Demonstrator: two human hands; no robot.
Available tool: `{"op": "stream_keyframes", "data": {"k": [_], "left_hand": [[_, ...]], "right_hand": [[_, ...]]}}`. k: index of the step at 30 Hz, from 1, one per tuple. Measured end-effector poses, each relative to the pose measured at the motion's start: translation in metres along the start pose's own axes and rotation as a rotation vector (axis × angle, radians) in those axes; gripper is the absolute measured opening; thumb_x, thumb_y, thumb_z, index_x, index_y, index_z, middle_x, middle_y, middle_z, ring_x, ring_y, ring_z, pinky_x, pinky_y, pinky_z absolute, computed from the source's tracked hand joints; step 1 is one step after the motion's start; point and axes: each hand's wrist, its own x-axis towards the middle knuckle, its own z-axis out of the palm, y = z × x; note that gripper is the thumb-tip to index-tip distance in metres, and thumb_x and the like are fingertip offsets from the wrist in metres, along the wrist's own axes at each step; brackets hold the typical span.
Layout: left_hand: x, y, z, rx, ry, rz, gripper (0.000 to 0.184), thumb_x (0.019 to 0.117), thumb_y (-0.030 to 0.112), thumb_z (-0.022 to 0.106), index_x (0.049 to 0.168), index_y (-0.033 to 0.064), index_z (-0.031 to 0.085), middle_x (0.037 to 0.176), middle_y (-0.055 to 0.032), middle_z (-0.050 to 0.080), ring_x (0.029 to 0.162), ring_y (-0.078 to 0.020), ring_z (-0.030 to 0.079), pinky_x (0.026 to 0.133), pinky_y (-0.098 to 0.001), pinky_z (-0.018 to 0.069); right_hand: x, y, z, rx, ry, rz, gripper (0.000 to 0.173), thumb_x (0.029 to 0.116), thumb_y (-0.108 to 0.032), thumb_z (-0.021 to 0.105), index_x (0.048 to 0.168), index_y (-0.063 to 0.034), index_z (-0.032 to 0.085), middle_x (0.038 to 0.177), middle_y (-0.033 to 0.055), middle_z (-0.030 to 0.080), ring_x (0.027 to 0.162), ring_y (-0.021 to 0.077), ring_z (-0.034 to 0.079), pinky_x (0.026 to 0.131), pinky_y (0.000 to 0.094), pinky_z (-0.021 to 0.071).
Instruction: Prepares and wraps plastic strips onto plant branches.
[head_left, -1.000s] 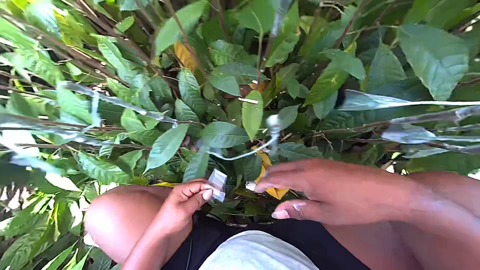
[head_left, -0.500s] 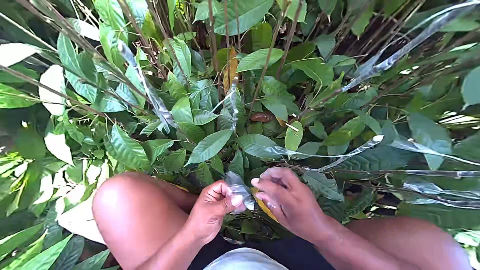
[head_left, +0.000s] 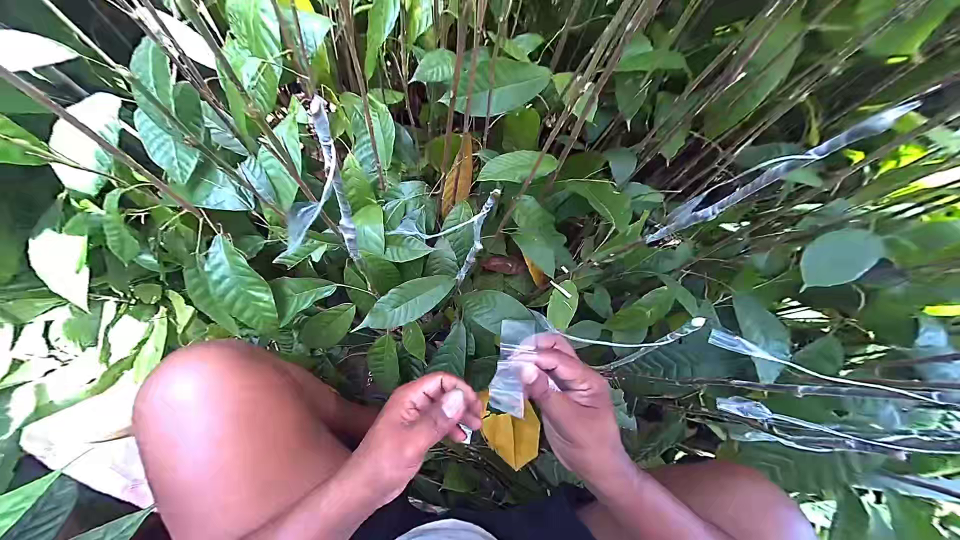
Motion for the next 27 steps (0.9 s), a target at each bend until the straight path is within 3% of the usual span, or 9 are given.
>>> {"op": "stream_keyframes", "data": {"k": [2, 6, 9, 12, 16, 20, 23, 25, 27], "left_hand": [[0.006, 0.004, 0.013, 0.17, 0.053, 0.034, 0.051, 0.0946, 0.047, 0.069, 0.122, 0.0048, 0.064, 0.11, -0.0004, 0.069, 0.094, -0.009, 0.069, 0.078, -0.0266, 0.0606], [0.016, 0.002, 0.026, 0.27, 0.095, 0.132, 0.018, 0.1003, 0.022, 0.066, 0.099, 0.0045, 0.071, 0.093, 0.0001, 0.068, 0.082, -0.0066, 0.067, 0.075, -0.0241, 0.0592], [0.018, 0.002, 0.017, 0.411, 0.006, 0.204, 0.018, 0.1018, 0.021, 0.064, 0.094, 0.005, 0.07, 0.093, -0.0013, 0.067, 0.086, -0.0069, 0.066, 0.078, -0.0242, 0.0583], [0.013, 0.004, -0.002, 0.742, -0.121, 0.28, 0.023, 0.103, 0.026, 0.062, 0.095, 0.0075, 0.073, 0.098, -0.0023, 0.07, 0.093, -0.0062, 0.066, 0.083, -0.0228, 0.0568], [0.003, 0.002, -0.035, 1.208, -0.335, 0.448, 0.025, 0.1061, 0.029, 0.052, 0.096, 0.0149, 0.071, 0.1, -0.0017, 0.072, 0.098, -0.0141, 0.069, 0.087, -0.0328, 0.0577], [-0.003, 0.017, -0.06, 1.43, -0.392, 0.308, 0.021, 0.1028, 0.024, 0.057, 0.095, 0.0112, 0.072, 0.098, -0.0066, 0.072, 0.094, -0.0234, 0.071, 0.083, -0.0441, 0.0596], [-0.003, 0.057, -0.077, 1.528, -0.236, 0.125, 0.022, 0.1012, 0.025, 0.062, 0.104, 0.0076, 0.074, 0.103, -0.012, 0.073, 0.098, -0.0308, 0.072, 0.085, -0.0547, 0.0587], [-0.004, 0.086, -0.089, 1.527, -0.046, 0.129, 0.027, 0.1028, 0.028, 0.06, 0.109, 0.0066, 0.074, 0.107, -0.0123, 0.073, 0.1, -0.0301, 0.071, 0.087, -0.055, 0.058], [-0.008, 0.111, -0.102, 1.504, 0.14, 0.222, 0.027, 0.1027, 0.029, 0.06, 0.107, 0.007, 0.075, 0.104, -0.0086, 0.074, 0.096, -0.0228, 0.071, 0.087, -0.0482, 0.059]], "right_hand": [[-0.003, 0.001, 0.006, 0.029, -0.018, 0.028, 0.009, 0.0959, -0.018, 0.072, 0.097, -0.0098, 0.076, 0.106, -0.0013, 0.066, 0.098, 0.0042, 0.063, 0.083, 0.0198, 0.0565], [-0.005, -0.003, 0.006, 0.233, -0.075, 0.145, 0.009, 0.0921, -0.008, 0.073, 0.1, -0.0087, 0.069, 0.098, -0.0026, 0.066, 0.088, 0.0036, 0.065, 0.08, 0.0221, 0.0579], [-0.003, -0.006, -0.006, 0.437, -0.105, 0.275, 0.009, 0.0941, -0.013, 0.072, 0.103, -0.012, 0.07, 0.094, -0.0025, 0.069, 0.086, 0.0061, 0.067, 0.082, 0.0273, 0.0588], [-0.001, -0.006, -0.018, 0.47, -0.039, 0.281, 0.006, 0.0963, -0.018, 0.07, 0.101, -0.0141, 0.073, 0.097, -0.0019, 0.069, 0.082, 0.0046, 0.064, 0.075, 0.0231, 0.0558], [0.001, -0.016, -0.029, 0.387, -0.024, 0.283, 0.01, 0.0976, -0.017, 0.069, 0.102, -0.0121, 0.077, 0.105, 0.0024, 0.073, 0.079, 0.0025, 0.064, 0.069, 0.0185, 0.054], [-0.002, -0.027, -0.028, 0.383, -0.143, 0.291, 0.018, 0.1009, -0.021, 0.065, 0.113, -0.0135, 0.075, 0.11, 0.0038, 0.076, 0.062, 0.0008, 0.064, 0.054, 0.0157, 0.0541], [-0.002, -0.041, -0.029, 0.438, -0.202, 0.29, 0.015, 0.1013, -0.016, 0.063, 0.115, -0.0176, 0.069, 0.11, 0.0046, 0.078, 0.063, 0.0038, 0.07, 0.053, 0.0161, 0.0564], [-0.001, -0.051, -0.032, 0.457, -0.226, 0.279, 0.018, 0.0996, -0.013, 0.065, 0.115, -0.0179, 0.072, 0.108, 0.0051, 0.078, 0.073, 0.0087, 0.075, 0.062, 0.0202, 0.0613], [0.003, -0.059, -0.035, 0.444, -0.25, 0.241, 0.021, 0.098, -0.012, 0.067, 0.116, -0.0192, 0.074, 0.105, 0.0036, 0.079, 0.085, 0.0126, 0.077, 0.074, 0.0258, 0.0642]]}}
